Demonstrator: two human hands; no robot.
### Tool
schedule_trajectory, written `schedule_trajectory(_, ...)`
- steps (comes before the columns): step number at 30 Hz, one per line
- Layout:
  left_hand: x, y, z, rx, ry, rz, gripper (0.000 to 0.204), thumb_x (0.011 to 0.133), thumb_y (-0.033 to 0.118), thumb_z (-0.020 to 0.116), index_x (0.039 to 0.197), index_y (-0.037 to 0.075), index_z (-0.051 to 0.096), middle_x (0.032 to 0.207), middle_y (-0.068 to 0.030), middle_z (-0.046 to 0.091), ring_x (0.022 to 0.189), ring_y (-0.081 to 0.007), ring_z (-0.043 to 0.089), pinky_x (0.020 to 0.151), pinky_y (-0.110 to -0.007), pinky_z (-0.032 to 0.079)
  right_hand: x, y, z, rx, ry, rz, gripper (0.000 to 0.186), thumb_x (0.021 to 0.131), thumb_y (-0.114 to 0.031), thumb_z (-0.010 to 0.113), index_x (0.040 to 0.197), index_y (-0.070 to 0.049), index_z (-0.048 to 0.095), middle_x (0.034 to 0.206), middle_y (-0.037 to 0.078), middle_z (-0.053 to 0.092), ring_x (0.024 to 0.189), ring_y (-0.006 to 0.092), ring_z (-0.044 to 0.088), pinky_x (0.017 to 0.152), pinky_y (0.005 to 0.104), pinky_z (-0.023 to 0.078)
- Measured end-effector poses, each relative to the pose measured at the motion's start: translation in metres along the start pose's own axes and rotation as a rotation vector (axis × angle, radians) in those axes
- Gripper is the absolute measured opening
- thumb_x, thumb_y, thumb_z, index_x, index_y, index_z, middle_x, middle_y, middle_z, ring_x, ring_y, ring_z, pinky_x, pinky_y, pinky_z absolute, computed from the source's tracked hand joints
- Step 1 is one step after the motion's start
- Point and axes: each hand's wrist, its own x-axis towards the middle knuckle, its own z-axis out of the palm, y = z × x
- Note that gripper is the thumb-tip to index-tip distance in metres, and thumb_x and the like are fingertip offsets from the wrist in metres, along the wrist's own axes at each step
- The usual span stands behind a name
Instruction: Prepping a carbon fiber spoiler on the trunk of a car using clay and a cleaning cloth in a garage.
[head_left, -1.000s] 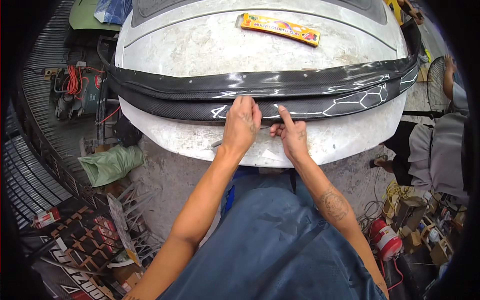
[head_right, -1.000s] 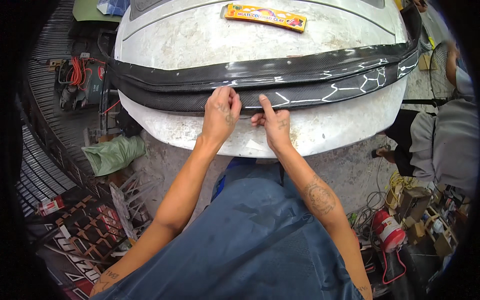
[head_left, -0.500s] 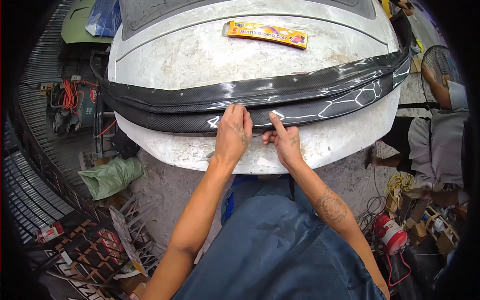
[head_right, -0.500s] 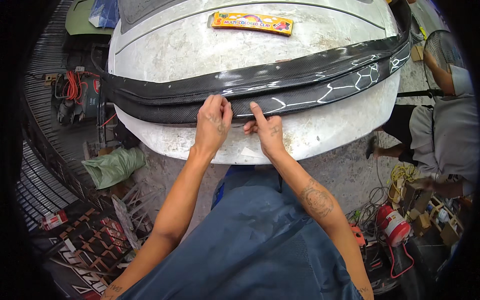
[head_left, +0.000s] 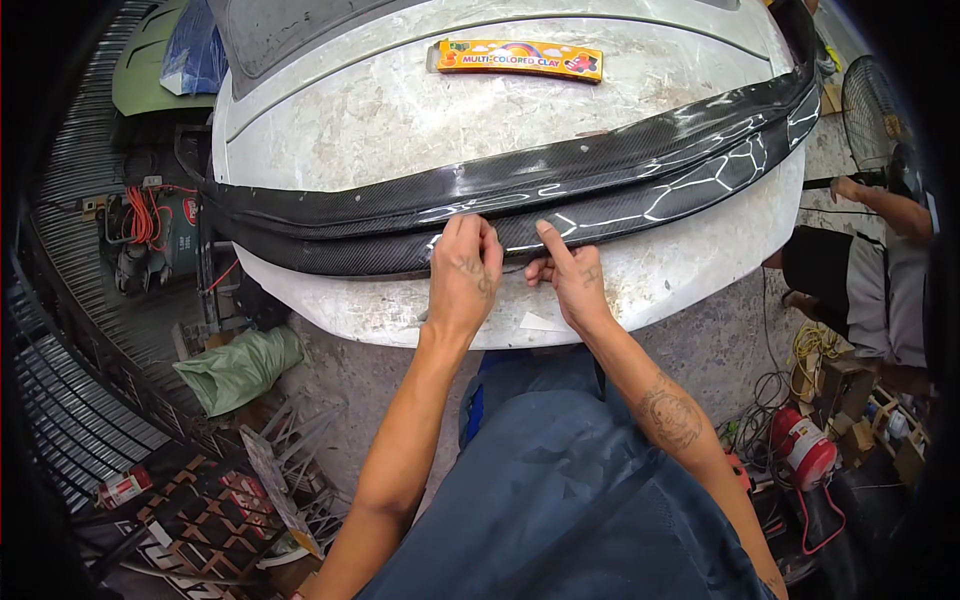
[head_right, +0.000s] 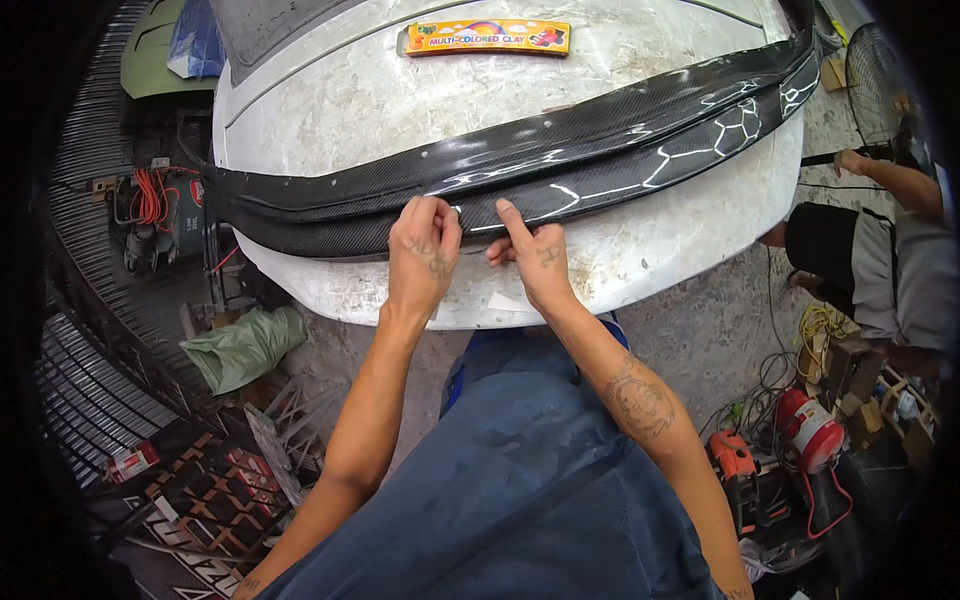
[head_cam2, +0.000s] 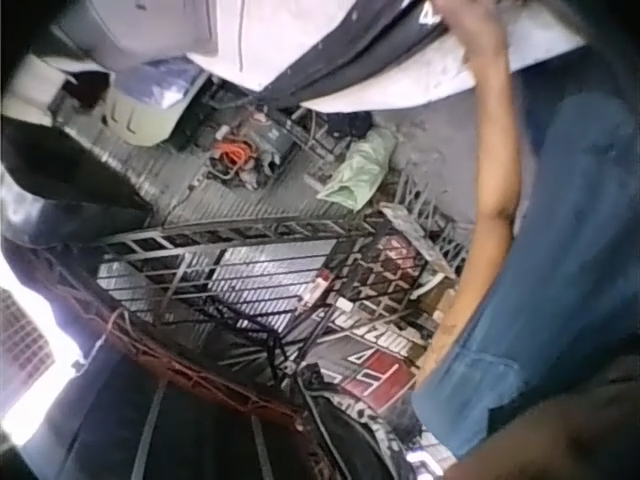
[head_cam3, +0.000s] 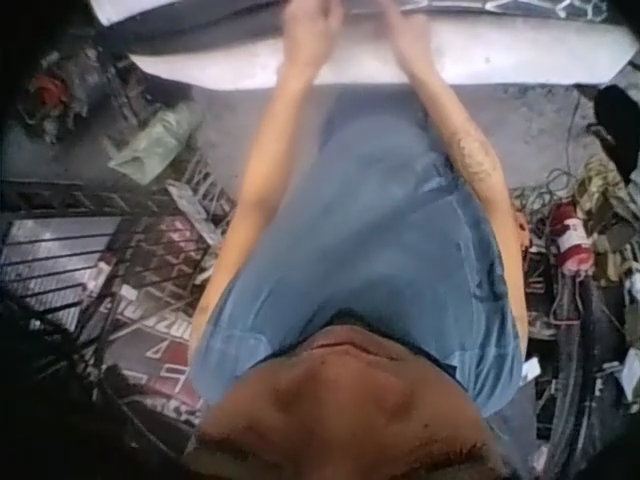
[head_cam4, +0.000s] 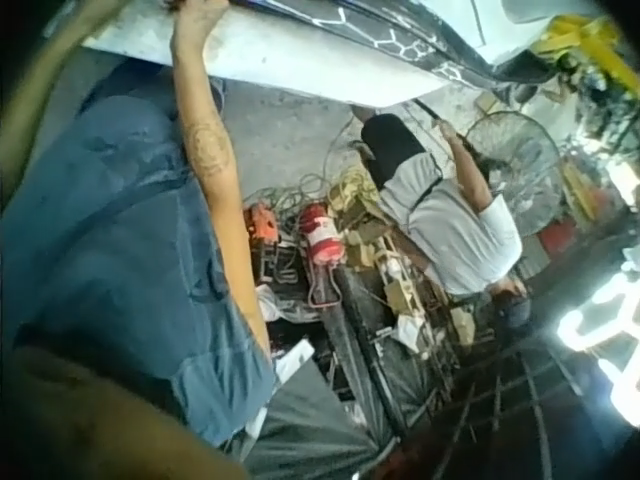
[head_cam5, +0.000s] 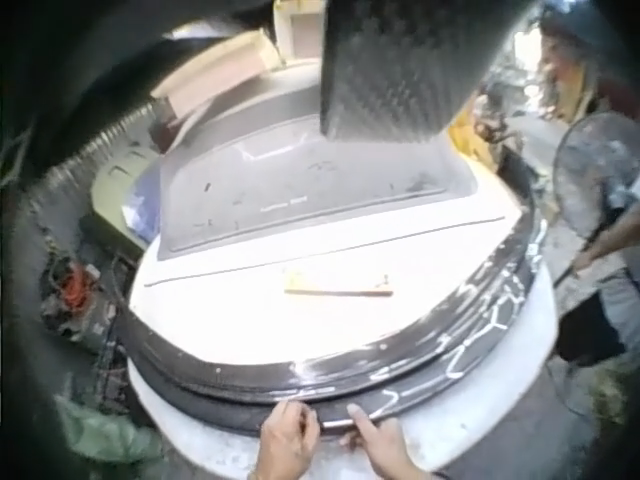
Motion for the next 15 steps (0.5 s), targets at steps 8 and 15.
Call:
schedule_trajectory(8,-0.004,0.002,-0.014,-0.094,0.057,-0.140,0.009,0.099,0.002,0.071,0.094,-0.004,0.068,0.074,-0.0061,0.061,0.062,-0.0117,0.056,0.058,-0.029,0.046,-0.005,-0.002,0.002,0.013,0.044,-0.014,0.036,0.102,-0.029,0.076,0.091,0.005,0.071,0.078,0.011,0.072,0.060,0.0179,0.070,0.052,0.0302,0.056)
schedule_trajectory(15,0.000,0.003,-0.005,0.000,0.014,-0.010,0.008,0.097,0.001,0.073,0.094,-0.006,0.070,0.080,-0.0086,0.064,0.066,-0.0121,0.058,0.059,-0.028,0.047,-0.004,-0.004,0.005,-0.010,0.019,-0.015,0.037,0.103,-0.030,0.074,0.092,0.006,0.071,0.077,0.012,0.072,0.060,0.0179,0.070,0.054,0.0306,0.056)
